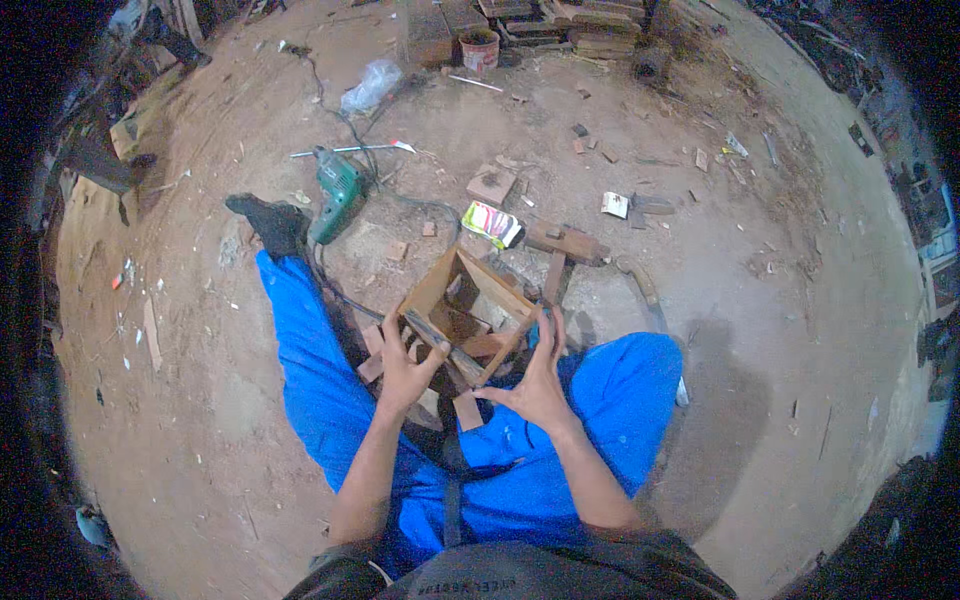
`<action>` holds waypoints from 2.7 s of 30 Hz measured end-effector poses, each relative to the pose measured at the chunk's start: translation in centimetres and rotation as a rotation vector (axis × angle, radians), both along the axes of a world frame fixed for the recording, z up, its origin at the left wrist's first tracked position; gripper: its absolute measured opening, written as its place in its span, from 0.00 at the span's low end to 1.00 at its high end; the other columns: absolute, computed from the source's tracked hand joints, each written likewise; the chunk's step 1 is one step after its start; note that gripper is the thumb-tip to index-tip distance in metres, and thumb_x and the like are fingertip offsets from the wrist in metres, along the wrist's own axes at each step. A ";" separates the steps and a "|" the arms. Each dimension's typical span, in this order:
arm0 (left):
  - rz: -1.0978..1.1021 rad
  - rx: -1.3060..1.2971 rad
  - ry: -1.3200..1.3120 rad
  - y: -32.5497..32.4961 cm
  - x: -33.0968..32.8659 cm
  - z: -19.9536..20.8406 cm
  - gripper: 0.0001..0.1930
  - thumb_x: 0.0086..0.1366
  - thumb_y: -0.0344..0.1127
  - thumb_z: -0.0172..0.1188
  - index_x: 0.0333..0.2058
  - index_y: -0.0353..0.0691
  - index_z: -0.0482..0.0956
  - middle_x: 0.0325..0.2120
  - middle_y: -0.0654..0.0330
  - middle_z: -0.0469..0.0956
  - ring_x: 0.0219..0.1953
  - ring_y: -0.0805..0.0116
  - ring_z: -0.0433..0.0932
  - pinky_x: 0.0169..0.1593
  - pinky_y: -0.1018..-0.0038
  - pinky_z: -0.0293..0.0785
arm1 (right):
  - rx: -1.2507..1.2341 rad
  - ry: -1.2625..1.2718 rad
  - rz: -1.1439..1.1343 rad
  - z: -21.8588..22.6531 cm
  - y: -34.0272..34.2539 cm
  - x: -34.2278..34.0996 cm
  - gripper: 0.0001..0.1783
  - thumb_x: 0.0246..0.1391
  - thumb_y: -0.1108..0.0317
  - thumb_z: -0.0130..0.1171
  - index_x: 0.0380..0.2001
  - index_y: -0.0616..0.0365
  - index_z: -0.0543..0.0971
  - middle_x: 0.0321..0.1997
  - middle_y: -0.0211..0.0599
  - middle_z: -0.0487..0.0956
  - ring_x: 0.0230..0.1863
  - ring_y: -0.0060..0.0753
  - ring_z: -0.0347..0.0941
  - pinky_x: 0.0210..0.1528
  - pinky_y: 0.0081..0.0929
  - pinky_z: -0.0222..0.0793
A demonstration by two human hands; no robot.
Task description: The person assembles a small wooden box by hand using a wooden mallet to tap pieces into place and fits different wooden panels together while sitting on the floor.
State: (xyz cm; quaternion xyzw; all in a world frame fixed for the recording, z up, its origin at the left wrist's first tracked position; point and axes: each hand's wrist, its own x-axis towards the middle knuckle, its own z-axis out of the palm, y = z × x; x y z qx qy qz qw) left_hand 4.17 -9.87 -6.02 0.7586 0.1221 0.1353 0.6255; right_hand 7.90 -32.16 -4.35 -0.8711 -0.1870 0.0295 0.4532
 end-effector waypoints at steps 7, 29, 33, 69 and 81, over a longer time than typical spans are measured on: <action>-0.037 0.047 0.035 1.3 0.5 -1.5 0.48 0.56 0.36 0.71 0.68 0.33 0.49 0.60 0.44 0.62 0.64 0.51 0.64 0.68 0.58 0.61 | 0.161 0.143 0.069 -1.5 0.4 0.8 0.95 0.13 0.51 0.90 0.72 0.64 0.27 0.76 0.60 0.39 0.78 0.55 0.39 0.78 0.45 0.39; -0.376 0.131 0.030 4.4 -1.2 0.5 0.88 0.24 0.58 0.86 0.73 0.34 0.27 0.74 0.41 0.34 0.77 0.48 0.35 0.76 0.56 0.36 | 0.686 0.190 -0.130 -2.4 -0.2 0.1 0.37 0.48 0.79 0.74 0.62 0.65 0.70 0.53 0.39 0.78 0.48 0.30 0.78 0.48 0.24 0.75; -0.350 -0.042 -0.001 4.9 -1.3 0.6 0.82 0.31 0.54 0.85 0.74 0.43 0.28 0.75 0.44 0.36 0.76 0.50 0.41 0.75 0.56 0.44 | 0.724 0.309 -0.248 -2.5 -0.4 0.6 0.20 0.55 0.77 0.68 0.52 0.66 0.80 0.45 0.35 0.83 0.43 0.22 0.78 0.45 0.20 0.75; 0.116 -0.008 0.007 4.6 -1.0 -0.3 0.24 0.71 0.41 0.61 0.60 0.34 0.75 0.57 0.52 0.78 0.59 0.63 0.75 0.63 0.68 0.67 | 0.434 0.268 -0.094 -3.4 0.6 -0.2 0.10 0.57 0.69 0.68 0.34 0.64 0.80 0.29 0.38 0.82 0.32 0.26 0.81 0.34 0.27 0.74; -0.040 -0.322 0.085 4.3 -0.6 -1.5 0.38 0.74 0.62 0.41 0.70 0.37 0.57 0.69 0.49 0.57 0.71 0.53 0.56 0.73 0.60 0.48 | 0.550 0.454 0.085 -3.0 0.3 -0.1 0.15 0.59 0.74 0.65 0.47 0.64 0.75 0.42 0.33 0.79 0.44 0.20 0.76 0.45 0.22 0.73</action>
